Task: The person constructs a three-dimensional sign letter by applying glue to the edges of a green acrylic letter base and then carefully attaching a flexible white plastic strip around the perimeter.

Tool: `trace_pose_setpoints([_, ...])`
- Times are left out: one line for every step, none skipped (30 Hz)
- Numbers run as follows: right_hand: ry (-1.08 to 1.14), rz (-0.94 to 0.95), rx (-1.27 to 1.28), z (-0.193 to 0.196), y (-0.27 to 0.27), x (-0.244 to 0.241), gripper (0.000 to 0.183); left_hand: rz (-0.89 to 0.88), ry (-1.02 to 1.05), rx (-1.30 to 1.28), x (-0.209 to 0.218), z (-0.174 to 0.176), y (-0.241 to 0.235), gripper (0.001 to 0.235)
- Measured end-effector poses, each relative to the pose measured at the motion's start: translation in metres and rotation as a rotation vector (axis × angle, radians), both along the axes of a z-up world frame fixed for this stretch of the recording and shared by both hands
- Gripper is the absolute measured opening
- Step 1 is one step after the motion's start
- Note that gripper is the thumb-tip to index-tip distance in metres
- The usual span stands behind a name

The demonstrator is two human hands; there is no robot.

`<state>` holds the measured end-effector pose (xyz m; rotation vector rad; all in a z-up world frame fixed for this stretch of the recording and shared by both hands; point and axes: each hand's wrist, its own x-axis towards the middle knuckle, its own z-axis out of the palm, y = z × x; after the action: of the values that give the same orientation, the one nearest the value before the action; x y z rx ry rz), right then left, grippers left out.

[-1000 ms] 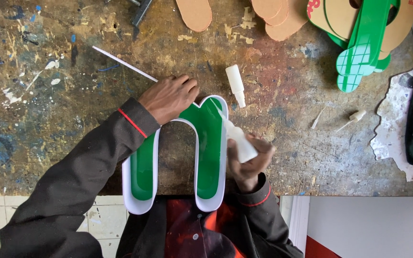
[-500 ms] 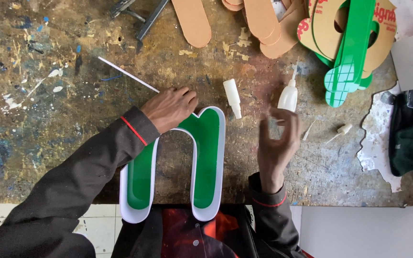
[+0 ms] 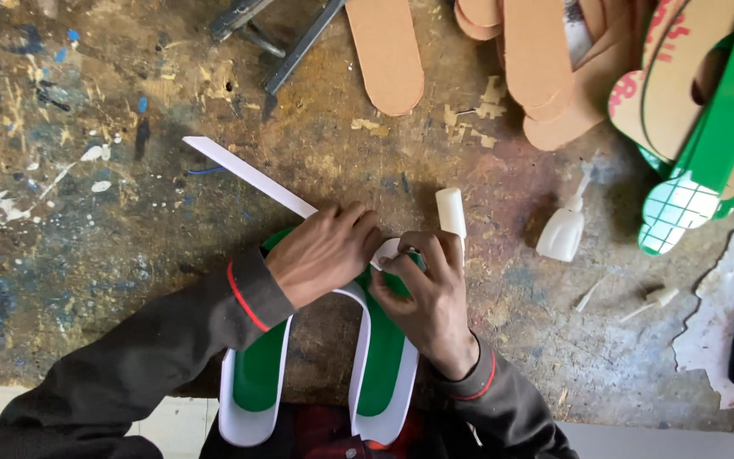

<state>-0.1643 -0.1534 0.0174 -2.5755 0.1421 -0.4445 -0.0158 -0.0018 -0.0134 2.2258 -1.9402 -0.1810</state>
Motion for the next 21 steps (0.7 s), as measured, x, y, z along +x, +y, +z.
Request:
trace_pose_setpoints([0.025, 0.002, 0.017, -0.001, 0.001, 0.003, 0.019, 0.002, 0.025, 0.017, 0.001, 0.004, -0.001, 0.028])
trace_pose_setpoints([0.024, -0.004, 0.027, -0.002, 0.000, 0.005, 0.023, 0.013, 0.051, 0.019, 0.001, 0.008, -0.002, 0.029])
trace_pose_setpoints([0.023, -0.009, 0.036, -0.002, 0.000, 0.007, 0.026, 0.025, 0.077, 0.020, 0.000, 0.013, -0.003, 0.030])
trace_pose_setpoints([0.038, -0.008, 0.051, -0.002, 0.000, 0.010, 0.026, 0.027, 0.092, 0.036, 0.004, 0.011, -0.001, 0.030])
trace_pose_setpoints([0.051, -0.002, 0.083, 0.000, -0.001, 0.013, 0.027, -0.011, -0.056, 0.073, 0.007, 0.011, 0.000, 0.026])
trace_pose_setpoints([0.074, -0.001, 0.113, 0.004, -0.002, 0.011, 0.027, -0.057, -0.194, 0.106, 0.006, 0.011, 0.003, 0.023])
trace_pose_setpoints([0.098, -0.004, 0.128, -0.001, -0.001, 0.009, 0.027, -0.062, -0.170, 0.119, 0.008, 0.015, 0.002, 0.023])
trace_pose_setpoints([0.104, -0.022, 0.154, -0.005, -0.001, 0.008, 0.029, -0.058, -0.173, 0.116, 0.011, 0.018, 0.000, 0.022])
trace_pose_setpoints([0.110, -0.041, 0.181, -0.007, -0.001, 0.005, 0.033, -0.055, -0.176, 0.112, 0.013, 0.023, -0.002, 0.020])
trace_pose_setpoints([0.120, -0.045, 0.181, -0.007, -0.003, 0.006, 0.033, -0.058, -0.166, 0.112, 0.013, 0.022, -0.003, 0.020])
trace_pose_setpoints([0.124, -0.043, 0.187, -0.006, -0.003, 0.008, 0.027, -0.056, -0.163, 0.120, 0.013, 0.022, -0.003, 0.023])
trace_pose_setpoints([0.121, -0.042, 0.194, -0.005, -0.003, 0.010, 0.022, -0.055, -0.167, 0.129, 0.014, 0.023, -0.003, 0.026])
trace_pose_setpoints([0.124, -0.046, 0.194, -0.006, -0.004, 0.010, 0.022, -0.060, -0.164, 0.128, 0.016, 0.023, -0.004, 0.026])
trace_pose_setpoints([0.120, -0.038, 0.200, -0.006, -0.005, 0.010, 0.025, -0.053, -0.157, 0.124, 0.016, 0.023, -0.005, 0.025])
trace_pose_setpoints([0.116, -0.029, 0.205, -0.006, -0.005, 0.008, 0.028, -0.046, -0.150, 0.119, 0.016, 0.024, -0.005, 0.023])
trace_pose_setpoints([0.117, -0.032, 0.203, -0.006, -0.004, 0.008, 0.028, -0.049, -0.149, 0.117, 0.016, 0.023, -0.004, 0.023])
trace_pose_setpoints([0.115, -0.039, 0.203, -0.006, -0.003, 0.007, 0.026, -0.042, -0.134, 0.079, 0.016, 0.022, -0.002, 0.014])
trace_pose_setpoints([0.107, -0.042, 0.200, -0.006, -0.003, 0.007, 0.025, -0.033, -0.126, 0.040, 0.017, 0.021, -0.001, 0.010])
trace_pose_setpoints([0.103, -0.042, 0.196, -0.007, -0.003, 0.006, 0.025, -0.033, -0.130, 0.036, 0.017, 0.018, 0.001, 0.010])
trace_pose_setpoints([0.099, -0.036, 0.181, -0.008, -0.003, 0.006, 0.026, -0.049, -0.090, 0.012, 0.017, 0.014, 0.002, 0.010])
trace_pose_setpoints([0.095, -0.031, 0.165, -0.008, -0.003, 0.006, 0.028, -0.066, -0.050, -0.011, 0.018, 0.011, 0.004, 0.013])
